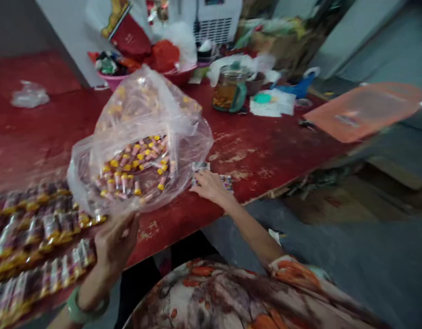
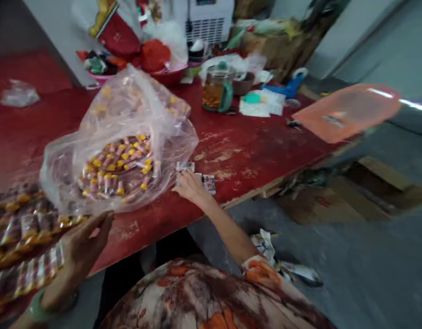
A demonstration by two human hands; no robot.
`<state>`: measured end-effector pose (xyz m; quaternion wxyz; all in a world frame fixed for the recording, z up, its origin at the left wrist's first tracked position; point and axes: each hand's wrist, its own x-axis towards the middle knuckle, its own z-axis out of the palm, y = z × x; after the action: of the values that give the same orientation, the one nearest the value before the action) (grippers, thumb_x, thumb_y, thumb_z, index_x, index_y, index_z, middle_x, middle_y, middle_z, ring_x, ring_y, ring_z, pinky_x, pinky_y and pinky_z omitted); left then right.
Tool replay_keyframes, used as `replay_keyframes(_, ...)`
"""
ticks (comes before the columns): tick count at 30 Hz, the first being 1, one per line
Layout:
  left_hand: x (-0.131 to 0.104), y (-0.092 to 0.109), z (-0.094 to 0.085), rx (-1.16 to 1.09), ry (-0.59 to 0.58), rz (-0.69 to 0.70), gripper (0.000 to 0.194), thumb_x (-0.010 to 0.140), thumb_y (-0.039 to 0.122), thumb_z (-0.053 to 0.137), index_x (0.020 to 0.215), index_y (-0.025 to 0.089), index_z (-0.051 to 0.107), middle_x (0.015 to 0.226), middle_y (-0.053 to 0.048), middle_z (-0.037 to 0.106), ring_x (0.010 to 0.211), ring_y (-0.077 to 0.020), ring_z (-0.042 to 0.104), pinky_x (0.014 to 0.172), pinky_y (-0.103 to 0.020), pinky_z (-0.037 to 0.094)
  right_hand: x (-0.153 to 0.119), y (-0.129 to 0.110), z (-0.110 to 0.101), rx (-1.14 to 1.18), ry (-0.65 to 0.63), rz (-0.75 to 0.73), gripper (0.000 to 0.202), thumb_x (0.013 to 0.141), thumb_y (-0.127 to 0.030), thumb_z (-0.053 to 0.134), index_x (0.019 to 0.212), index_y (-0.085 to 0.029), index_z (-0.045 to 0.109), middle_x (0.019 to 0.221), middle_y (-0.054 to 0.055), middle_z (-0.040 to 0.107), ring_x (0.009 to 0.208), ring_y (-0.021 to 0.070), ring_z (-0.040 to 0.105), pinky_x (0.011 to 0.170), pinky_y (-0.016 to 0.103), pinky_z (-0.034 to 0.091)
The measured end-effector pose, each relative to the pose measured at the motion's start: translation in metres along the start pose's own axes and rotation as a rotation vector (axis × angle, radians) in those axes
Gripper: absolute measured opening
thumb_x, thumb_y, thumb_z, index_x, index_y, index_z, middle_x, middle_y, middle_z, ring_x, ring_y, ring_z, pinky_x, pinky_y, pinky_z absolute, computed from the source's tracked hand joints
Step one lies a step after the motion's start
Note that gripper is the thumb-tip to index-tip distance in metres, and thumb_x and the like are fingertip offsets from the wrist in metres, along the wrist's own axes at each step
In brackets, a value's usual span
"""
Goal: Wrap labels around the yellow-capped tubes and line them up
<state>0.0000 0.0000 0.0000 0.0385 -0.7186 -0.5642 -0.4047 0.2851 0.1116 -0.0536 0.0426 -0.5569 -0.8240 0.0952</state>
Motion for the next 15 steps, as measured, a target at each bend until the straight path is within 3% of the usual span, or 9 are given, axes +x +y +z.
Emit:
replay_keyframes(4, -0.021, 0.020, 0.028, -0.258, -0.218, -0.207, 0.020, 0.080, 0.037, 0.067, 0.081, 0.018, 0.074, 0.071, -0.003, 0.075, 0.055, -0.0170, 0.068, 0.050, -0.023, 0.055, 0.008, -0.005, -0.001, -0.002, 0.041, 0.045, 0.059, 0.082, -0.045, 0.069, 0.127, -0.010, 0.055, 0.131, 0.020, 0.055, 0.120, 0.0305, 0.053, 0.097, 0.041, 0.046)
replay_keyframes(8, -0.026, 0.030, 0.038, -0.465, -0.410, -0.557, 0.036, 0.072, 0.052, 0.071, 0.084, 0.018, 0.076, 0.072, -0.004, 0.075, 0.065, -0.0226, 0.071, 0.061, -0.028, 0.059, 0.004, -0.004, -0.002, -0.004, 0.062, -0.038, 0.048, 0.083, -0.045, 0.067, 0.118, -0.013, 0.059, 0.125, 0.016, 0.058, 0.114, 0.0268, 0.056, 0.093, 0.037, 0.048)
replay_keyframes(12, -0.037, 0.035, 0.052, -0.772, -0.600, -1.045, 0.045, 0.055, 0.054, 0.083, 0.077, 0.015, 0.075, 0.071, -0.008, 0.074, 0.062, -0.0262, 0.070, 0.062, -0.035, 0.059, -0.019, -0.013, 0.001, -0.017, 0.060, -0.143, 0.058, 0.080, -0.052, 0.069, 0.119, -0.012, 0.057, 0.129, 0.018, 0.055, 0.113, 0.0293, 0.055, 0.087, 0.039, 0.050)
replay_keyframes(15, -0.054, 0.038, 0.071, -0.974, -0.777, -1.464, 0.037, 0.064, 0.048, 0.078, 0.072, 0.013, 0.073, 0.073, -0.015, 0.073, 0.071, -0.0329, 0.072, 0.069, -0.045, 0.060, -0.041, -0.026, 0.005, -0.001, 0.027, -0.241, 0.058, 0.082, -0.060, 0.062, 0.119, -0.015, 0.056, 0.125, 0.014, 0.057, 0.107, 0.0241, 0.057, 0.082, 0.033, 0.050)
